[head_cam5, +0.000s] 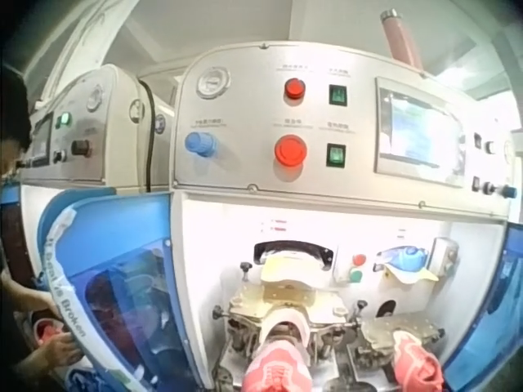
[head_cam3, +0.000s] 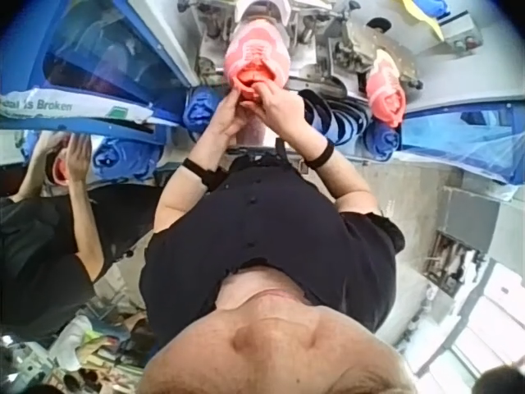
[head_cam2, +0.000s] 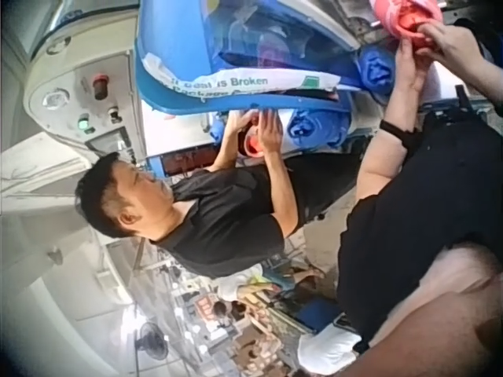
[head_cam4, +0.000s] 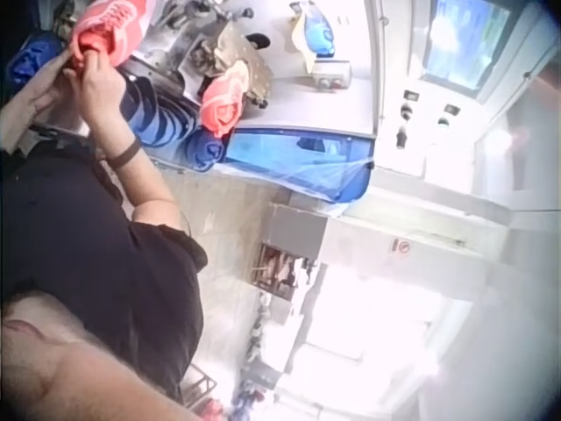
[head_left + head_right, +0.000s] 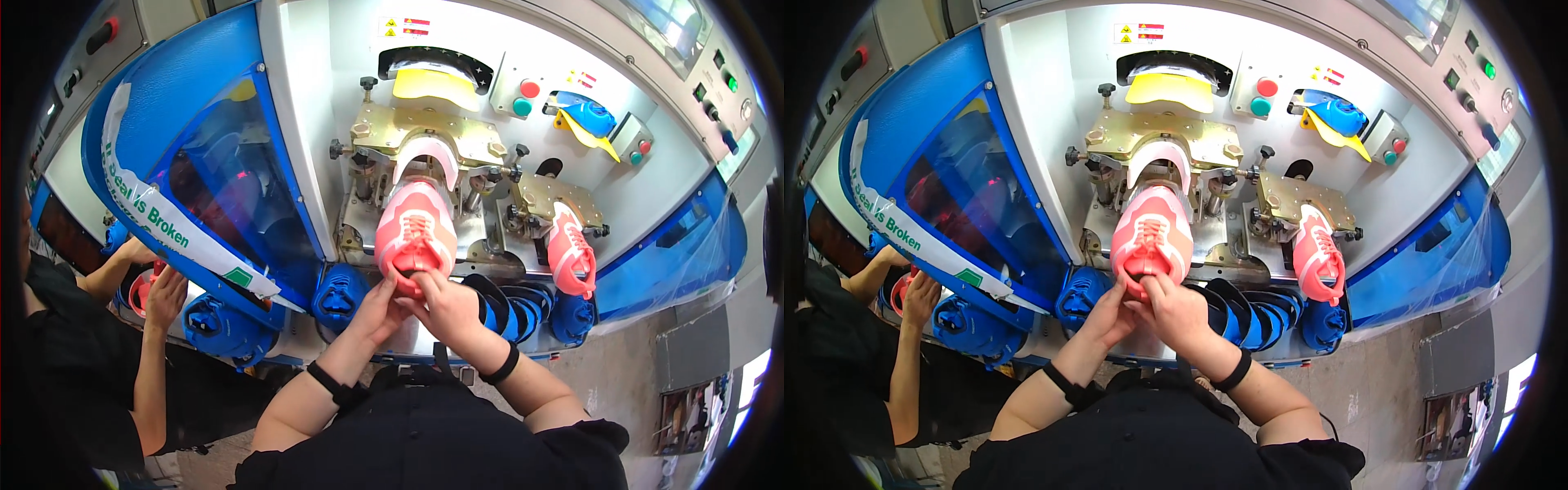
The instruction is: Operating a shoe lasting machine to shape blue and pink shoe uppers.
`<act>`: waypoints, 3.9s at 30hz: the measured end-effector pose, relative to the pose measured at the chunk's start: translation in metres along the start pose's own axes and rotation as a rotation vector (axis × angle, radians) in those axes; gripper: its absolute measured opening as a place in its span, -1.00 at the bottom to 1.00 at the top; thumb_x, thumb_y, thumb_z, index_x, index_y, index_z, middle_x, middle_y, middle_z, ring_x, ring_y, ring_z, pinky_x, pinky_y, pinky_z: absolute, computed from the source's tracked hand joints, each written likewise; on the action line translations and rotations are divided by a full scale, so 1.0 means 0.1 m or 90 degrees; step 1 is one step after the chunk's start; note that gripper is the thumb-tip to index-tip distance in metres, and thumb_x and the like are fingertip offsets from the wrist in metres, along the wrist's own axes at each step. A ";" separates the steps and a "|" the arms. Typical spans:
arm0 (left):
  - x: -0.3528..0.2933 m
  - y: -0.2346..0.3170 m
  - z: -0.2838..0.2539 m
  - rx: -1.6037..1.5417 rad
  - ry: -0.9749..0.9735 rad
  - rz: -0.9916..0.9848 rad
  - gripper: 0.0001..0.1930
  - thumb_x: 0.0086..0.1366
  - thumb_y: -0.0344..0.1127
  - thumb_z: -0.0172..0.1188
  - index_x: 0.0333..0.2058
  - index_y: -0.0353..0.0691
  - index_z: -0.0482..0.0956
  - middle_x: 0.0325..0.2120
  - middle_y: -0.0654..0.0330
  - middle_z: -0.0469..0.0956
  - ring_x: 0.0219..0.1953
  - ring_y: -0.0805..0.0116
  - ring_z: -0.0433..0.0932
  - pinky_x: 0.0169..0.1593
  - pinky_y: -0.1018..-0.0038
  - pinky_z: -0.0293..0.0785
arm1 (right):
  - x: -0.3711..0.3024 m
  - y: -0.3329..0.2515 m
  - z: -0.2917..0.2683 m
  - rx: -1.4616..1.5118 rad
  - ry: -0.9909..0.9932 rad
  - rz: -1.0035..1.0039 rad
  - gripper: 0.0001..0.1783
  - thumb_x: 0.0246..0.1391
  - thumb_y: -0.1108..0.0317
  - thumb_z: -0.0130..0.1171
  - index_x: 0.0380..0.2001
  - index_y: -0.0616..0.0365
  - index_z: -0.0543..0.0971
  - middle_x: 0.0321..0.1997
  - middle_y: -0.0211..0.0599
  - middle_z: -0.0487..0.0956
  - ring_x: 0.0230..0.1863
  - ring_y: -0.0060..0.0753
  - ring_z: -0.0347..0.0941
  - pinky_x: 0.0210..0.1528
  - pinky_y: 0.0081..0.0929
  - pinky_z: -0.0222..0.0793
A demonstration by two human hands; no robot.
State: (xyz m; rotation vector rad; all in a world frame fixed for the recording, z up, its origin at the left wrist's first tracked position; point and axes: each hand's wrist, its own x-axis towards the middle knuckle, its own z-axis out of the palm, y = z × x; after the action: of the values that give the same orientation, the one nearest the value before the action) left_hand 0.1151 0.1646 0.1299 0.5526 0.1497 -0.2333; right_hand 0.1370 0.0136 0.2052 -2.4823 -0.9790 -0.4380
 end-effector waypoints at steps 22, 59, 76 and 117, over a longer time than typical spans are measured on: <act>0.15 0.17 0.21 0.076 0.097 -0.033 -0.48 0.38 0.14 0.01 0.13 -0.09 0.37 -0.06 0.13 0.56 -0.06 0.22 0.61 -0.07 0.31 0.62 | 0.69 0.45 0.18 0.170 0.006 0.066 -0.42 0.03 0.06 0.28 0.11 0.02 0.50 0.27 -0.17 0.38 0.29 -0.07 0.27 0.29 -0.24 0.22; 0.16 -0.02 0.00 0.107 0.216 -0.002 -0.35 0.27 0.27 0.09 0.11 -0.12 0.41 -0.18 0.11 0.61 -0.21 0.12 0.65 -0.17 0.32 0.64 | 0.92 0.47 0.14 -0.113 -0.145 0.058 -0.22 0.09 -0.30 0.04 0.15 0.12 0.44 0.28 0.13 0.33 0.34 0.11 0.22 0.18 0.04 0.29; -0.15 -0.45 -0.25 0.105 0.230 -0.221 -0.46 0.42 0.16 -0.12 -0.01 -0.28 0.36 -0.09 -0.13 0.52 -0.17 -0.06 0.61 -0.25 0.26 0.63 | -0.99 1.42 0.01 -0.157 -0.422 -0.219 -0.72 -0.33 0.17 0.40 -0.49 0.03 0.60 -0.43 -0.45 0.55 -0.24 -0.34 0.48 -0.38 -0.40 0.48; -0.76 -0.03 0.73 0.152 0.032 0.217 -0.68 0.46 -0.15 -0.01 0.04 -0.23 0.33 -0.10 0.08 0.53 -0.04 0.23 0.56 0.01 0.28 0.52 | 2.72 1.28 -1.03 0.100 0.388 -0.155 -0.53 -0.08 0.22 0.39 -0.09 0.13 0.53 -0.26 -0.14 0.54 -0.41 -0.11 0.49 -0.28 -0.26 0.44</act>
State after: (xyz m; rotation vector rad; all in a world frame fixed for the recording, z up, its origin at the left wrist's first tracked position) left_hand 0.0467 0.1365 0.2046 0.8109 0.0745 0.0969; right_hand 0.4034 0.0315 0.3770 -1.9047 -0.9998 -1.0719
